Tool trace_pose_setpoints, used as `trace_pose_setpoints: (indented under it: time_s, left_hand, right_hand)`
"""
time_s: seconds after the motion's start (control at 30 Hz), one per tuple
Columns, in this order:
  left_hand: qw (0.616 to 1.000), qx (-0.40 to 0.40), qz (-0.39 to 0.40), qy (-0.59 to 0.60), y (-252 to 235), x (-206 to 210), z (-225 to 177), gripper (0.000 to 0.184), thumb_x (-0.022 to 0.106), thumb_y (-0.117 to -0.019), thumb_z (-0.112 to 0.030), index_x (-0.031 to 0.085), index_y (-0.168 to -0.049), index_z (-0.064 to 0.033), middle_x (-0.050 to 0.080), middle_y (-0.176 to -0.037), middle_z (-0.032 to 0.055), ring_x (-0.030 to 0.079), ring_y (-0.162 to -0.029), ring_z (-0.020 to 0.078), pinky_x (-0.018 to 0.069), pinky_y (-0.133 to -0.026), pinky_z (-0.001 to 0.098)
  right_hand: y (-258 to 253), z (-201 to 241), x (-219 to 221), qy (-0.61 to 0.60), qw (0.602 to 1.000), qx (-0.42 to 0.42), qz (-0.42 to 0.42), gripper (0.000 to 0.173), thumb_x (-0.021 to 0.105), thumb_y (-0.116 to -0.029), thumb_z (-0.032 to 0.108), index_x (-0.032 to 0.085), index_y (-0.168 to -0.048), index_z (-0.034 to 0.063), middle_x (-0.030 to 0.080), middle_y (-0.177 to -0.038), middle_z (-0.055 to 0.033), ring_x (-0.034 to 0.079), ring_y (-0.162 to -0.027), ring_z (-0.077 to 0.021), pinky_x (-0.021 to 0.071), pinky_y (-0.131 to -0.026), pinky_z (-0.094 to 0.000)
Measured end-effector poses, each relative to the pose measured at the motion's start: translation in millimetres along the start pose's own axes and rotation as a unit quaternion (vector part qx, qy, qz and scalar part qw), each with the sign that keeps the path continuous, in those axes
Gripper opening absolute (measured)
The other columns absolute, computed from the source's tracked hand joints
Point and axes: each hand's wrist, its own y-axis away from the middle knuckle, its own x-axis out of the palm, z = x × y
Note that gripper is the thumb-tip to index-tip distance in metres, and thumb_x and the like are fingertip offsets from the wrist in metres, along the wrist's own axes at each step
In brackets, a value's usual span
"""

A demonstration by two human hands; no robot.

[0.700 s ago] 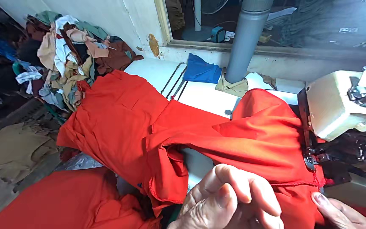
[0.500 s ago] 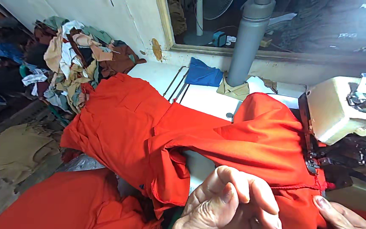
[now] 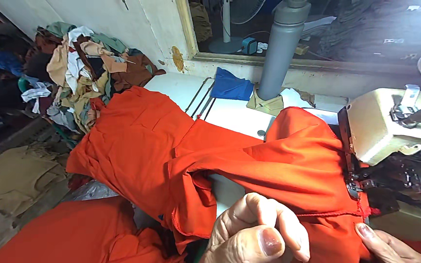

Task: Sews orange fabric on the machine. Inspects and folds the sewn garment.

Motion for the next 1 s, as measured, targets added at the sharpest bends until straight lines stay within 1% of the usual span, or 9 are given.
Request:
trace_pose_setpoints:
  time_s: [0.5,0.6,0.67,0.73,0.8,0.83,0.9,0.97,1.0]
  left_hand:
    - [0.998,-0.012,-0.033,-0.047,8,-19,-5,0.018,0.054,-0.0977,-0.007,0.071,-0.104,-0.0080,0.070,-0.094,0.0038,0.067,-0.095,0.0157,0.0515,-0.093,0.0357]
    - [0.988,0.011,-0.056,-0.145,9,-15,-8,0.020,0.054,-0.1001,-0.005,0.073,-0.102,-0.0059,0.071,-0.092,0.0047,0.068,-0.088,0.0136,0.0547,-0.086,0.0333]
    - [0.903,0.106,-0.056,-0.413,5,-19,-15,0.021,0.055,-0.0972,0.004,0.075,-0.101,-0.0024,0.073,-0.094,0.0032,0.069,-0.080,0.0060,0.0589,-0.071,0.0219]
    - [0.668,0.193,-0.029,-0.718,-5,-42,-30,0.019,0.070,-0.0905,-0.005,0.075,-0.109,-0.0061,0.074,-0.112,0.0033,0.067,-0.079,0.0009,0.0553,-0.066,0.0137]
    - [0.451,0.143,-0.025,-0.881,-12,-69,-41,0.064,0.079,-0.0815,-0.026,0.062,-0.141,-0.0120,0.063,-0.141,0.0097,0.062,-0.064,0.0086,0.0486,-0.051,0.0273]
    - [0.407,0.087,-0.025,-0.909,-15,-83,-43,0.079,0.081,-0.0778,-0.026,0.053,-0.149,-0.0096,0.058,-0.146,0.0147,0.067,-0.066,0.0197,0.0530,-0.052,0.0404]
    - [0.392,0.027,-0.013,-0.919,-18,-110,-46,0.066,0.077,-0.0777,-0.007,0.060,-0.142,-0.0056,0.066,-0.132,0.0191,0.074,-0.087,0.0375,0.0584,-0.068,0.0594]
    - [0.369,0.114,0.017,-0.922,-24,-125,-56,0.037,0.058,-0.0755,-0.003,0.077,-0.107,-0.0056,0.076,-0.100,0.0114,0.075,-0.087,0.0282,0.0606,-0.071,0.0490]
    - [0.362,0.160,0.022,-0.918,-31,-119,-67,0.033,0.052,-0.0779,-0.003,0.078,-0.099,-0.0053,0.076,-0.095,0.0104,0.074,-0.088,0.0253,0.0604,-0.073,0.0449]
  right_hand:
    - [2,3,3,-0.003,1.000,0.009,-0.017,0.037,0.053,-0.0997,0.000,0.067,-0.070,0.0158,0.070,-0.066,0.0070,0.064,-0.061,-0.0008,0.0553,-0.060,-0.0191]
    - [3,4,4,-0.006,1.000,0.012,-0.021,0.037,0.053,-0.0993,-0.001,0.067,-0.069,0.0155,0.069,-0.066,0.0063,0.064,-0.061,-0.0014,0.0552,-0.061,-0.0199]
    - [3,4,3,-0.001,1.000,0.011,-0.015,0.036,0.053,-0.0997,-0.001,0.067,-0.071,0.0154,0.070,-0.067,0.0066,0.064,-0.061,-0.0010,0.0557,-0.061,-0.0199]
    - [3,3,3,-0.005,1.000,0.006,-0.013,0.034,0.055,-0.0989,-0.002,0.069,-0.073,0.0136,0.071,-0.068,0.0060,0.065,-0.062,-0.0015,0.0568,-0.062,-0.0206]
    - [3,2,5,-0.008,1.000,-0.001,-0.029,0.031,0.059,-0.0963,-0.002,0.070,-0.072,0.0129,0.070,-0.067,0.0058,0.064,-0.062,-0.0018,0.0563,-0.062,-0.0210]
    - [3,4,8,-0.011,0.999,0.003,-0.049,0.029,0.061,-0.0939,-0.003,0.070,-0.070,0.0119,0.069,-0.066,0.0049,0.064,-0.060,-0.0025,0.0565,-0.061,-0.0212]
    - [3,11,17,-0.024,0.995,0.018,-0.093,0.027,0.064,-0.0879,-0.007,0.068,-0.067,0.0088,0.067,-0.063,0.0024,0.064,-0.058,-0.0051,0.0571,-0.060,-0.0220]
    - [6,14,17,-0.031,0.996,0.017,-0.085,0.024,0.065,-0.0877,-0.008,0.069,-0.070,0.0082,0.068,-0.064,0.0027,0.065,-0.059,-0.0044,0.0567,-0.060,-0.0214]
    - [10,12,13,-0.027,0.998,0.011,-0.064,0.021,0.065,-0.0881,-0.007,0.072,-0.074,0.0083,0.069,-0.066,0.0038,0.065,-0.061,-0.0035,0.0567,-0.061,-0.0210]
